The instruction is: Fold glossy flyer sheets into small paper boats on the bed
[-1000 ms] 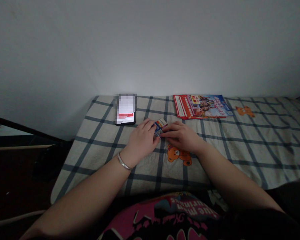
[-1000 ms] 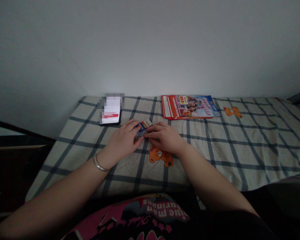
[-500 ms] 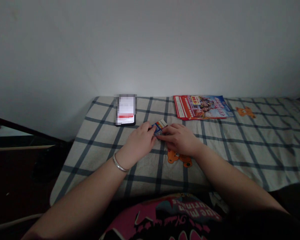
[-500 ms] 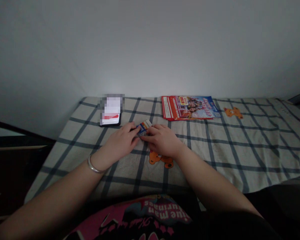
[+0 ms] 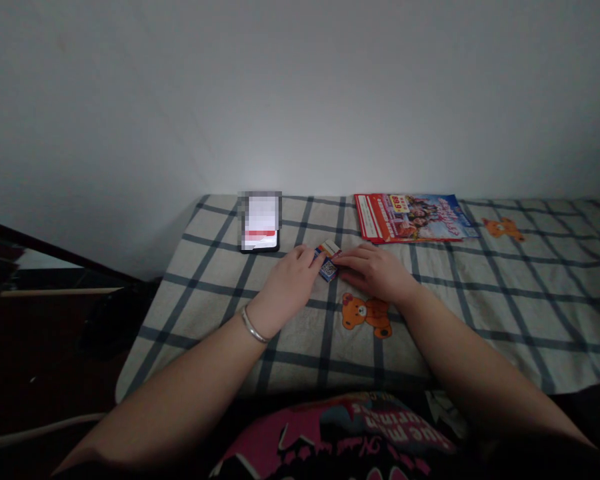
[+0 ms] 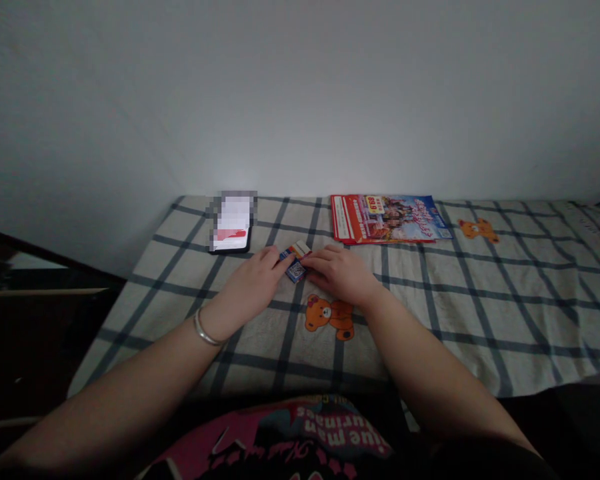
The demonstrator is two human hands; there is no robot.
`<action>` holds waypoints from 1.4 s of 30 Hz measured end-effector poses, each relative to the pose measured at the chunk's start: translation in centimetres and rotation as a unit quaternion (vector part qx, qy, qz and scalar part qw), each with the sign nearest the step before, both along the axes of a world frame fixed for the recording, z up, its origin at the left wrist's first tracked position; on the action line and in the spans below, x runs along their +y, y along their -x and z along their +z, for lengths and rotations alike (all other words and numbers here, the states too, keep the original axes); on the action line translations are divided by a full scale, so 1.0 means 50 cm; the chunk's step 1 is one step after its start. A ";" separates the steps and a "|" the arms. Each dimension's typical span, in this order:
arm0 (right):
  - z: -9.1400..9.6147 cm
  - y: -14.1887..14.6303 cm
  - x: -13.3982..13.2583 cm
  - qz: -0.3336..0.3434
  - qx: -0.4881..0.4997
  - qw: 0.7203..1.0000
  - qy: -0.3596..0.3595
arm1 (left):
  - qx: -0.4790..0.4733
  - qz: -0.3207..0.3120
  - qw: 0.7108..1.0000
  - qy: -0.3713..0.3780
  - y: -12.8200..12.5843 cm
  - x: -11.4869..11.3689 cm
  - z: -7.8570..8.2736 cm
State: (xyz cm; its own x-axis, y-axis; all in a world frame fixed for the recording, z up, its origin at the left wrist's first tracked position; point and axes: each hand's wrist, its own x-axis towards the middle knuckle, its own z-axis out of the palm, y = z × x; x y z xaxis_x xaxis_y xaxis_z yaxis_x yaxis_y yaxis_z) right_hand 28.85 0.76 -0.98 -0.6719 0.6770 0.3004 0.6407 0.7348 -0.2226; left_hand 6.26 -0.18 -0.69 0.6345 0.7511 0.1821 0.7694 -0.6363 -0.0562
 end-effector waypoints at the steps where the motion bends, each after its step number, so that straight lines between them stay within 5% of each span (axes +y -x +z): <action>1: -0.002 -0.001 0.002 -0.011 0.001 1.000 -0.002 | 0.002 -0.001 1.000 -0.003 -0.001 0.001 0.001; 18: -0.005 -0.001 0.003 0.019 0.010 1.000 -0.011 | -0.036 -0.089 0.995 0.034 0.022 0.026 0.000; 30: 0.003 0.020 -0.012 -0.034 -0.034 0.998 -0.045 | -0.039 -0.030 0.999 0.016 0.014 0.010 -0.005; 42: 0.003 0.001 -0.003 -0.022 0.007 0.998 0.063 | -0.042 0.020 0.999 0.006 0.020 0.000 0.008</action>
State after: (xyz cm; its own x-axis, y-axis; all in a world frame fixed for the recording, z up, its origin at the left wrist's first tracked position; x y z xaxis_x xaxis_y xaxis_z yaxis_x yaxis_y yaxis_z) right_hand 28.79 0.60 -0.85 -0.6368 0.7388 0.2205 0.6678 0.6714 -0.3212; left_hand 5.26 -0.20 -0.29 0.5864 0.7784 0.2239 0.7963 -0.6046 0.0163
